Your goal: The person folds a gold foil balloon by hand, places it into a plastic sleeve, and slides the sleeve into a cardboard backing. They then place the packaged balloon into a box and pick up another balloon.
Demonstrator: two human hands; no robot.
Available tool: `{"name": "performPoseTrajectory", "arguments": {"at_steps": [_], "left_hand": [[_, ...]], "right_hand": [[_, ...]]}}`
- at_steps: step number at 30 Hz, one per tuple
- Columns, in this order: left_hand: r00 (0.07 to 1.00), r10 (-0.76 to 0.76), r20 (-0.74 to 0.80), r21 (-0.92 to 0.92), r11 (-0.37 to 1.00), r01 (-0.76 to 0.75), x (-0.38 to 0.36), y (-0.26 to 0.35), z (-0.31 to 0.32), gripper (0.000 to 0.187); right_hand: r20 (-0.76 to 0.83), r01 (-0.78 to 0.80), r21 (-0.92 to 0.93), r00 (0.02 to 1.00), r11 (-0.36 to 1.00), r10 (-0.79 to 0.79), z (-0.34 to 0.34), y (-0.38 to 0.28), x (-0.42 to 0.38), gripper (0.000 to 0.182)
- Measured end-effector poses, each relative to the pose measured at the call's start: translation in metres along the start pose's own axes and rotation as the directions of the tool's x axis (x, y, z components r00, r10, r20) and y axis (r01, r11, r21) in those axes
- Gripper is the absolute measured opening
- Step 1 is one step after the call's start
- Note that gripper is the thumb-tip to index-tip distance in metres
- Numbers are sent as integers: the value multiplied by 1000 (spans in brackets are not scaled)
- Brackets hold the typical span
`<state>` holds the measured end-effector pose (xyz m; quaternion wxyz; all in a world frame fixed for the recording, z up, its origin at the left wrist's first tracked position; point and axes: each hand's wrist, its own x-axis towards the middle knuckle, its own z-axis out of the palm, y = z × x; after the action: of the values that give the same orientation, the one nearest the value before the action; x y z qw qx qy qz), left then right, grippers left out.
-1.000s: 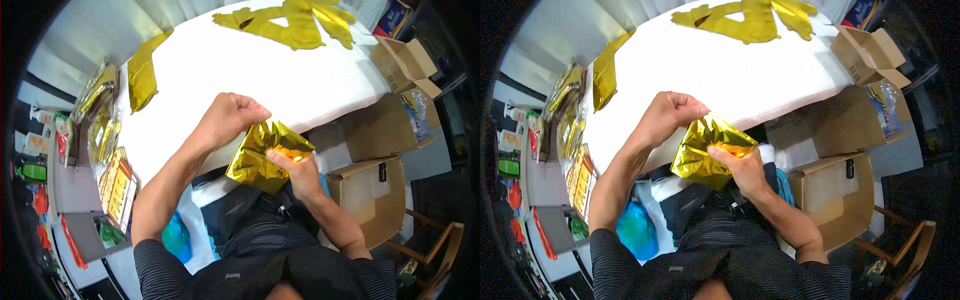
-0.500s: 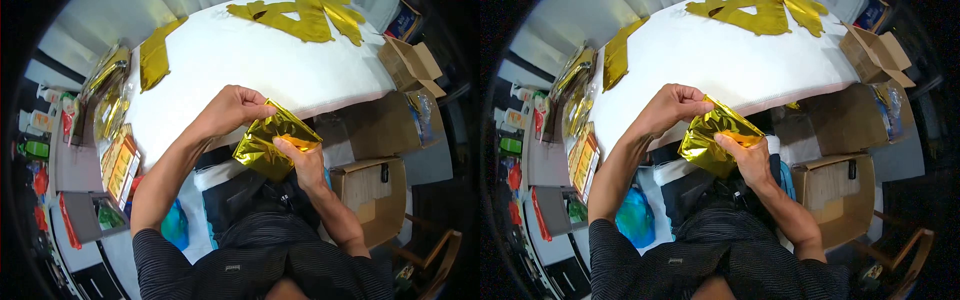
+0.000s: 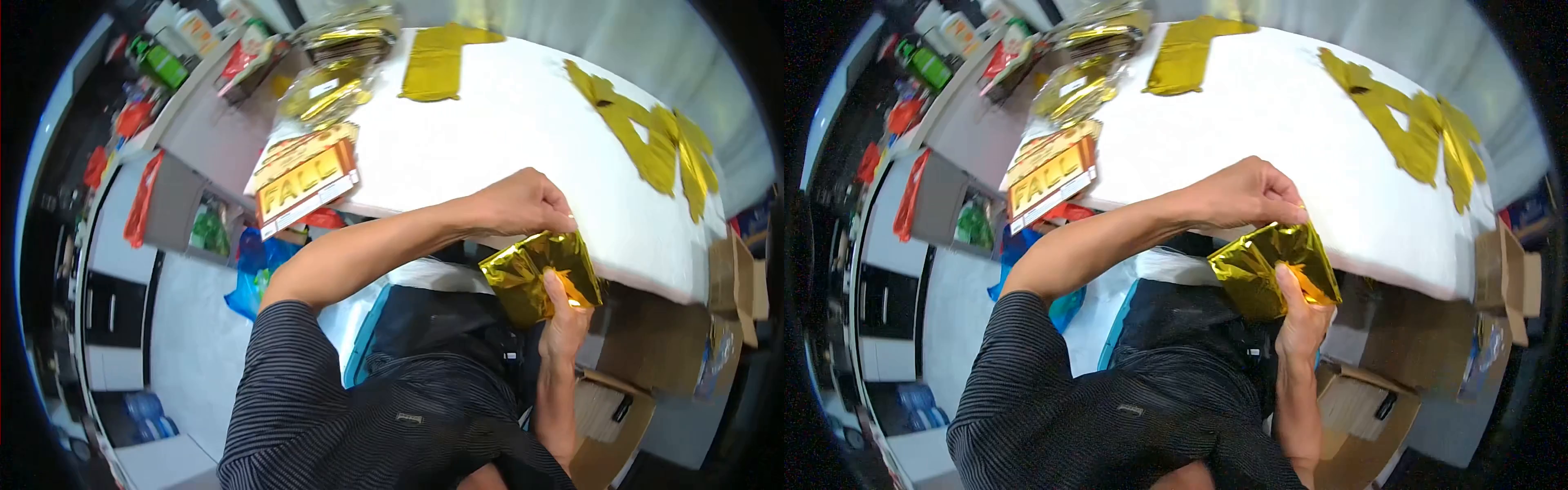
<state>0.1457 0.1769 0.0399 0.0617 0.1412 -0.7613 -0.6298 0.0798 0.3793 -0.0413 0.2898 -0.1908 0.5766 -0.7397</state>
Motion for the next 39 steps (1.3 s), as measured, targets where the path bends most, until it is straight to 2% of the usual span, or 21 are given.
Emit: {"name": "performPoseTrajectory", "arguments": {"at_steps": [1, 3, 5, 6, 7, 8, 9, 11, 12, 13, 14, 15, 17, 18, 20, 24, 26, 30, 32, 36, 39], "left_hand": [[999, 46, -9, 0, 999, -46, -6, 1, -5, 21], [999, 36, -36, 9, 999, -36, -26, 2, -19, 21], [981, 91, -172, 3, 996, -92, -54, 5, -36, 21], [976, 33, -213, 4, 999, -33, -71, 10, -48, 21], [946, 116, -301, 113, 990, -85, -85, -1, -62, 20], [908, 149, -391, 305, 952, -25, -104, 0, -75, 20], [849, 212, -485, 445, 895, 31, -122, -10, -89, 19], [734, 278, -620, 601, 769, 216, -160, -18, -111, 17], [668, 222, -710, 550, 766, 331, -177, -23, -121, 18], [577, 257, -775, 541, 742, 395, -192, -28, -130, 19], [536, 198, -821, 518, 654, 551, -206, -30, -142, 28], [529, 185, -828, 505, 656, 561, -217, -34, -155, 28], [526, 211, -824, 566, 363, 740, -233, -44, -181, 44], [517, 203, -832, 554, 363, 749, -238, -48, -193, 44], [558, 41, -829, 526, 393, 754, -240, -54, -215, 55], [585, -99, -805, 500, 417, 759, -231, -61, -243, 59], [621, -178, -763, 461, 524, 717, -231, -77, -262, 59], [609, -204, -766, 432, 538, 724, -226, -80, -279, 52], [610, -286, -739, 415, 519, 747, -225, -78, -285, 46], [606, -298, -738, 378, 560, 737, -226, -76, -289, 45], [590, -301, -749, 359, 564, 744, -227, -76, -288, 40]], "right_hand": [[33, -12, -3, 999, 1000, 12, 4, -1, 2, 32], [8, 78, -86, 997, 993, -77, 12, -3, 6, 31], [-30, 115, -146, 992, 983, -120, 34, -18, 1, 22], [-33, 146, -316, 986, 938, -165, 42, -26, -3, 21], [-25, 173, -475, 977, 863, -210, 48, -29, -8, 21], [-19, 175, -442, 979, 880, -204, 54, -21, -14, 22], [110, 255, -472, 967, 844, -231, 54, -20, -18, 21], [212, 203, -389, 969, 898, -127, 60, -21, -26, 21], [305, 257, -351, 941, 900, -150, 55, -13, -23, 19], [317, 255, -351, 938, 901, -142, 60, -14, -19, 19], [273, 197, -318, 956, 928, -109, 64, -14, -17, 17], [228, 135, -285, 971, 949, -70, 67, -14, -15, 15], [251, 122, -298, 967, 947, -46, 70, -14, -7, 14], [306, 167, -331, 950, 929, -62, 71, -14, -3, 13], [365, 254, -355, 924, 900, -117, 76, -6, 4, 10], [381, 233, -312, 919, 921, -104, 85, -3, 14, 10], [356, 164, -333, 934, 929, -37, 89, -6, 18, 9], [360, 137, -333, 933, 933, -9, 93, -3, 24, 9], [359, 124, -298, 933, 947, -9, 93, 2, 25, 9], [346, 97, -276, 938, 956, 5, 95, -1, 26, 9], [369, 121, -343, 929, 931, 15, 93, -2, 26, 10]]}}
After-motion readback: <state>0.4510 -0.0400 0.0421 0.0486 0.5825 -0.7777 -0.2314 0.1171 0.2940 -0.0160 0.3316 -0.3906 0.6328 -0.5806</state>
